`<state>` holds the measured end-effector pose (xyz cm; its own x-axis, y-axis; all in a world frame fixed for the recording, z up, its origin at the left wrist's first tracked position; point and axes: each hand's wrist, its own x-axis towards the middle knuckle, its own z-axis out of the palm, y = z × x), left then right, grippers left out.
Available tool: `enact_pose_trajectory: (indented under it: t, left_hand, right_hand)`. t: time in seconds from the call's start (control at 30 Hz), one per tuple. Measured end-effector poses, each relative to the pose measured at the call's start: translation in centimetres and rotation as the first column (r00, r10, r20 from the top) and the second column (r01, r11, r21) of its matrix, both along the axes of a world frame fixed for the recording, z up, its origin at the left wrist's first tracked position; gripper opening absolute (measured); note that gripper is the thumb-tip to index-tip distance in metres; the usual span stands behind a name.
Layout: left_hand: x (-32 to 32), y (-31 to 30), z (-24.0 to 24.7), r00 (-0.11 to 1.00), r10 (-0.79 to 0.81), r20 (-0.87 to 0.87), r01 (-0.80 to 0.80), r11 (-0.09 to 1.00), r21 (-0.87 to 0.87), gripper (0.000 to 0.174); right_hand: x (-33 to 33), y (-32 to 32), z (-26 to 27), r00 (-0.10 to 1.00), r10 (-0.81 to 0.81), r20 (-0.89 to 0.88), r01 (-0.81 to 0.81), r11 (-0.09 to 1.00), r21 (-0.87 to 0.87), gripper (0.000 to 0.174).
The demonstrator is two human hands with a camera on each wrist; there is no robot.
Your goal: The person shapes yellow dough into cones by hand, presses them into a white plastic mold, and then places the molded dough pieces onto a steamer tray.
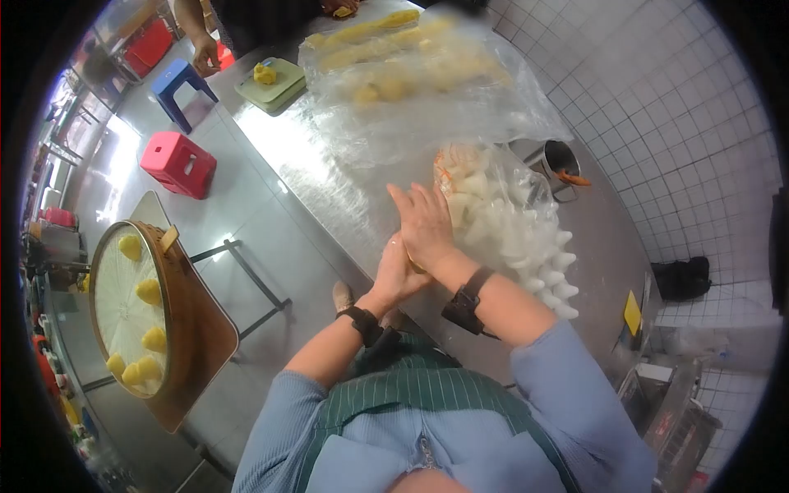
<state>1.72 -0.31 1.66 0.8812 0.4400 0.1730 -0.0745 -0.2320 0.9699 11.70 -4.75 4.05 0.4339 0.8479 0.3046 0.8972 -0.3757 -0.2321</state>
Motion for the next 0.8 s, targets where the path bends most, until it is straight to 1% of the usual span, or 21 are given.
enact_pose_trajectory:
  t: [0.03, 0.1, 0.13, 0.17, 0.2, 0.23, 0.27, 0.3, 0.33, 0.37, 0.43, 0.47, 0.5, 0.53, 0.57, 0.6, 0.63, 0.7, 0.73, 0.77, 0.8]
  left_hand:
    - [-0.1, -0.2, -0.4, 1.000, -0.003, 0.013, 0.003, 1.000, -0.004, 0.065]
    - [0.4, -0.4, -1.3, 0.990, 0.045, 0.133, -0.038, 0.998, -0.058, 0.067]
    - [0.4, -0.6, -1.0, 0.987, 0.046, 0.156, -0.040, 0.998, -0.042, 0.067]
    - [0.2, -0.6, -0.8, 0.991, 0.053, 0.126, -0.051, 0.999, -0.020, 0.068]
    - [0.1, -0.3, -0.7, 0.994, 0.060, 0.089, -0.060, 0.998, 0.002, 0.069]
    - [0.2, -0.1, -0.8, 0.994, 0.060, 0.093, -0.061, 0.998, 0.015, 0.069]
    - [0.2, -0.1, -1.0, 0.996, 0.047, 0.070, -0.044, 0.999, -0.031, 0.070]
    - [0.1, -0.3, -1.4, 0.999, 0.031, 0.041, -0.027, 0.996, -0.083, 0.070]
    - [0.1, -0.2, -1.6, 0.995, 0.065, 0.074, -0.065, 0.998, 0.000, 0.067]
    - [0.1, -0.3, -2.1, 0.995, 0.064, 0.072, -0.064, 0.998, 0.003, 0.067]
    - [0.6, 0.0, -2.3, 0.990, 0.015, 0.139, 0.005, 0.990, -0.138, 0.060]
    - [0.5, 0.0, -1.8, 0.994, -0.036, 0.099, 0.049, 0.991, -0.126, 0.058]
    - [0.3, 0.4, -0.8, 0.996, -0.063, 0.056, 0.068, 0.993, -0.100, 0.056]
    - [0.4, 0.4, -1.9, 0.994, -0.046, 0.096, 0.043, 0.999, 0.027, 0.055]
    - [0.7, 0.5, -3.6, 0.991, -0.023, 0.132, 0.001, 0.986, 0.167, 0.054]
    - [0.8, 0.6, -4.4, 0.997, -0.010, 0.080, 0.004, 0.998, 0.066, 0.054]
    - [0.9, 0.8, -4.8, 0.986, -0.011, 0.168, -0.025, 0.976, 0.215, 0.058]
    - [1.0, 1.5, -4.0, 1.000, -0.009, 0.002, 0.008, 0.953, 0.304, 0.066]
    - [0.7, 2.1, -2.6, 1.000, 0.024, 0.014, -0.027, 0.946, 0.323, 0.066]
    - [0.0, 2.3, -1.4, 0.999, 0.009, -0.033, 0.003, 0.939, 0.345, 0.068]
    - [-0.6, 2.2, -0.5, 0.996, -0.012, -0.084, 0.041, 0.932, 0.360, 0.071]
  right_hand:
    - [0.1, 0.2, -0.1, 1.000, 0.008, -0.016, -0.008, 1.000, -0.002, 0.054]
    - [1.0, 0.3, 0.0, 1.000, 0.023, 0.001, -0.023, 1.000, 0.013, 0.055]
    - [1.0, 0.1, 0.0, 0.999, 0.016, -0.033, -0.014, 0.999, 0.044, 0.052]
    - [1.0, 0.2, -0.1, 0.997, 0.011, -0.073, -0.005, 0.997, 0.080, 0.049]
    - [1.1, 0.1, 0.4, 0.998, 0.013, -0.064, -0.006, 0.995, 0.103, 0.049]
    - [1.4, -0.6, 0.9, 0.967, -0.010, -0.254, 0.075, 0.966, 0.247, 0.041]
    - [1.5, -1.7, 1.4, 0.898, 0.000, -0.441, 0.176, 0.917, 0.358, 0.033]
    - [1.5, -3.2, 1.8, 0.895, 0.000, -0.447, 0.177, 0.918, 0.355, 0.033]
    - [1.4, -4.8, 2.4, 0.947, 0.016, -0.322, 0.075, 0.960, 0.270, 0.029]
    - [1.0, -5.7, 3.0, 0.981, 0.050, -0.189, -0.017, 0.985, 0.171, 0.027]
    - [-0.8, -6.5, 4.2, 0.988, 0.076, -0.138, -0.051, 0.983, 0.178, 0.027]
    - [-1.7, -6.5, 4.4, 0.990, 0.113, -0.087, -0.096, 0.979, 0.182, 0.029]
    - [-2.1, -6.6, 4.1, 0.992, 0.077, -0.096, -0.064, 0.990, 0.129, 0.032]
    - [-2.1, -6.6, 3.6, 0.993, 0.063, -0.098, -0.054, 0.994, 0.092, 0.035]
    - [-2.2, -6.2, 3.7, 0.992, 0.081, -0.097, -0.069, 0.991, 0.115, 0.035]
    - [-2.4, -6.4, 4.2, 0.991, 0.099, -0.095, -0.085, 0.987, 0.137, 0.035]
    - [-2.5, -6.7, 4.6, 0.992, 0.081, -0.098, -0.073, 0.994, 0.085, 0.036]
    - [-1.6, -7.2, 3.0, 0.990, 0.131, -0.055, -0.127, 0.989, 0.073, 0.034]
    - [-1.3, -7.0, 3.0, 0.986, 0.164, -0.040, -0.160, 0.983, 0.091, 0.034]
    - [-1.2, -7.1, 3.1, 0.960, 0.135, -0.245, -0.112, 0.988, 0.107, 0.032]
    - [-1.0, -7.4, 2.9, 0.891, 0.097, -0.444, -0.057, 0.993, 0.104, 0.031]
